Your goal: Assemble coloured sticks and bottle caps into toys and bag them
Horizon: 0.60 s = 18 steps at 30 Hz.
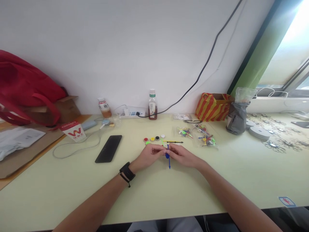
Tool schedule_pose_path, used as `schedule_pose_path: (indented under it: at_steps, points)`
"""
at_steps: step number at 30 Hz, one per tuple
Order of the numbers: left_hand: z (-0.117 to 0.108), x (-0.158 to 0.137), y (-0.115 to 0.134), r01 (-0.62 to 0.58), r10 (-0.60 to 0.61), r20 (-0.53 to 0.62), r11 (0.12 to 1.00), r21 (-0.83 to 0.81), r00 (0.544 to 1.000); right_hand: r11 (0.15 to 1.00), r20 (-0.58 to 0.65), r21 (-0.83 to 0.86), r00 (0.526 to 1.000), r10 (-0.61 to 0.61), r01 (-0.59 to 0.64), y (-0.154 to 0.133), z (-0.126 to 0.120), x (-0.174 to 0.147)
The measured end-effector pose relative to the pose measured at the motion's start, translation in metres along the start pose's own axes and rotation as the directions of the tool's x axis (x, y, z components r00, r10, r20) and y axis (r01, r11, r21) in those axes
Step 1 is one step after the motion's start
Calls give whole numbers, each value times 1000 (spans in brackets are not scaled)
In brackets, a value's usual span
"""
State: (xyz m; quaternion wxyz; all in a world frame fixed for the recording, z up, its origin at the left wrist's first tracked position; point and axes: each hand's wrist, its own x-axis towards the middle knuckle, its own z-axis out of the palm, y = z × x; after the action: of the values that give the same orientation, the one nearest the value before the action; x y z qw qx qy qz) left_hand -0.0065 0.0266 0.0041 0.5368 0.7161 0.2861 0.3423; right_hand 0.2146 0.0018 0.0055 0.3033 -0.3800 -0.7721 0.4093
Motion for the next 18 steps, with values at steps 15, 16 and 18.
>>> schedule_pose_path:
  at_steps: [15,16,18]
  points:
    - [-38,9,-6,13,182,-513,935,354,839,756,-656,-528,751,-74,-387,23,-63,-9]
    - [-42,9,-8,26,197,-529,923,383,825,682,-653,-564,757,-23,-465,27,-64,-9]
    - [-48,10,-12,53,221,-550,897,439,806,512,-603,-635,785,139,-579,36,-60,-8]
